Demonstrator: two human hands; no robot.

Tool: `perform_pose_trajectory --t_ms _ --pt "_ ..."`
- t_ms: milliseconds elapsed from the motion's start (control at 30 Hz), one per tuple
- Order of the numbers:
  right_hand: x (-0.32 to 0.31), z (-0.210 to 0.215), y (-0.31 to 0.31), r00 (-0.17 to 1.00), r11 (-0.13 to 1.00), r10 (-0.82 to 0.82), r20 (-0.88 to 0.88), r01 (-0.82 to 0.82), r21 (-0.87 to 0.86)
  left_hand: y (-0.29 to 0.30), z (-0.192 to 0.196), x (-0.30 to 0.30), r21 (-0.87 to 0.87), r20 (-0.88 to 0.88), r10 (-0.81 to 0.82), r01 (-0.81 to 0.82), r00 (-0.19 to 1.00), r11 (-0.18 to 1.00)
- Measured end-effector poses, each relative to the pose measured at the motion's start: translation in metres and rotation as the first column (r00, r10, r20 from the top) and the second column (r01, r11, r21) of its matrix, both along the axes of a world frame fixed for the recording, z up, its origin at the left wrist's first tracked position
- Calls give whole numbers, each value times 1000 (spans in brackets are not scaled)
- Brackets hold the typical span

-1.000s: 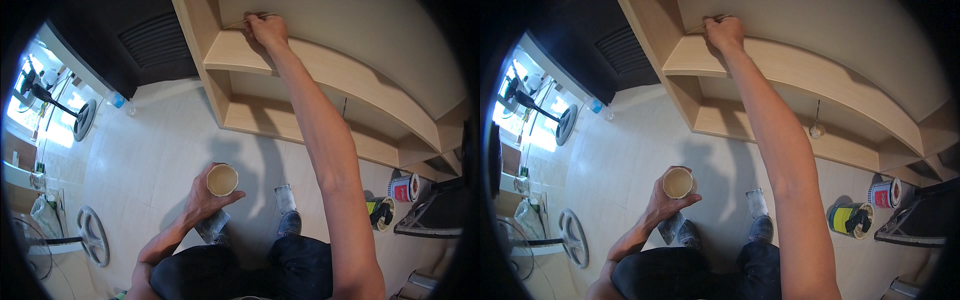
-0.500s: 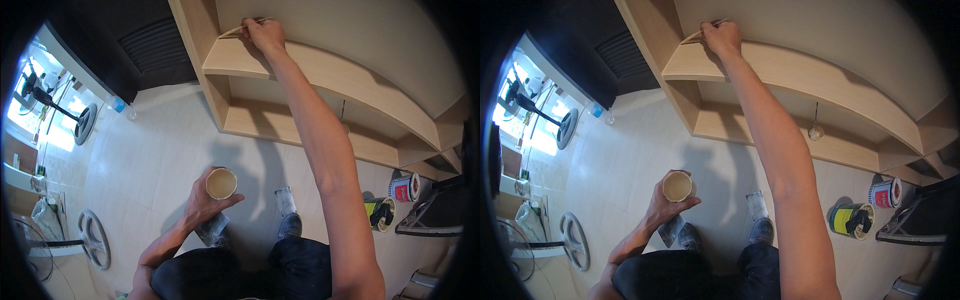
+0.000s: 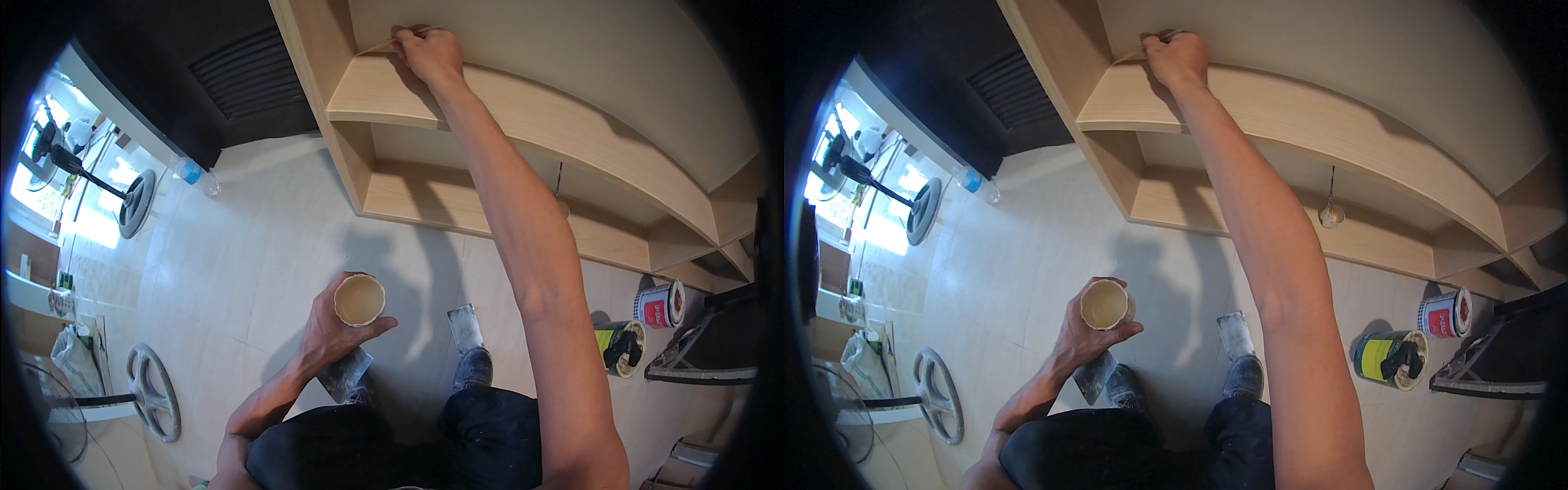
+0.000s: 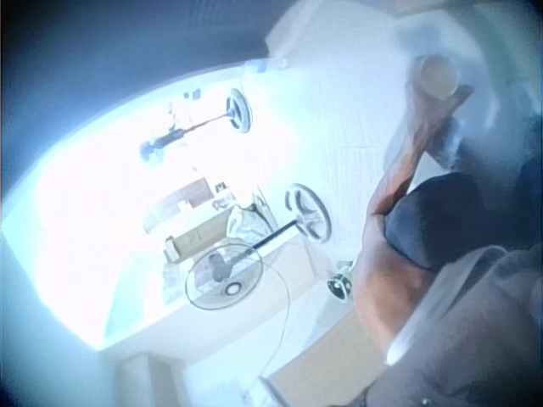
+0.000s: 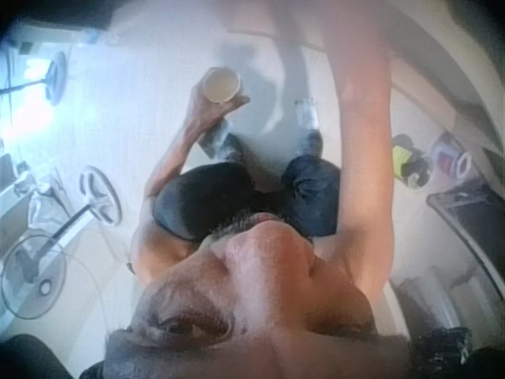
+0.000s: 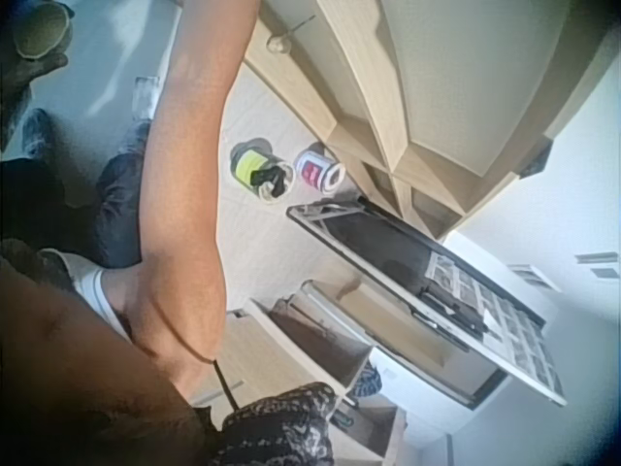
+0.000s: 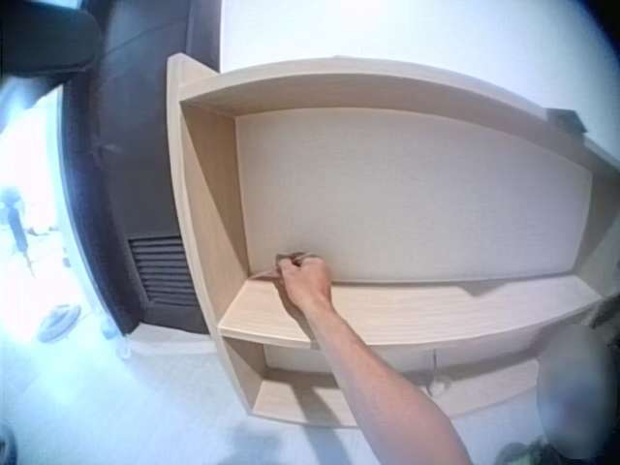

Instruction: The person applies a finish to a wooden cabinet using a small brush and a cloth. They dip the brush into a container, apply the finish to the edges and surfaces, and wipe the area with a cloth. The person repeats this process on different sections of the cabinet.

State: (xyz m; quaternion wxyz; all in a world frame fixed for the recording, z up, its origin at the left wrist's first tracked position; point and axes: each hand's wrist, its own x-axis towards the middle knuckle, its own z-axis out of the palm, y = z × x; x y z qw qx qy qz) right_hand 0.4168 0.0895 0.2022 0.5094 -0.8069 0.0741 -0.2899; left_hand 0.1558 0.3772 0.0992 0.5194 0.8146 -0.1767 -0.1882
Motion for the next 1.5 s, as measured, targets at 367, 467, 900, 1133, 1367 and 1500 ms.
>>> perform_pose_trajectory --t_ms 367,467,900,1133,1367,1500 --pt "0 2 -1 1000 1000 -3 -15 3 -12 -1 -3 2 -16 15 -6 7 1000 1000" --pt "2 2 -4 1000 1000 -9 -27 8 -29 -3 -2 2 -3 13 -7 7 1000 1000" --pt "-4 3 -3 1000 1000 18 -23 -18 -6 -2 0 1 -15 48 0 1 999 1000" --pt "1 -1 -4 1000 1000 -3 2 3 -29 0 -2 2 -21 13 -2 2 1000 1000" --pt "-1 0 -3 1000 999 -23 21 23 -25 0 -3 3 -10 27 -1 1 1000 1000" --pt "-7 4 -2 1000 999 10 -25 -11 -34 0 -2 3 -16 8 2 -2 1000 1000"
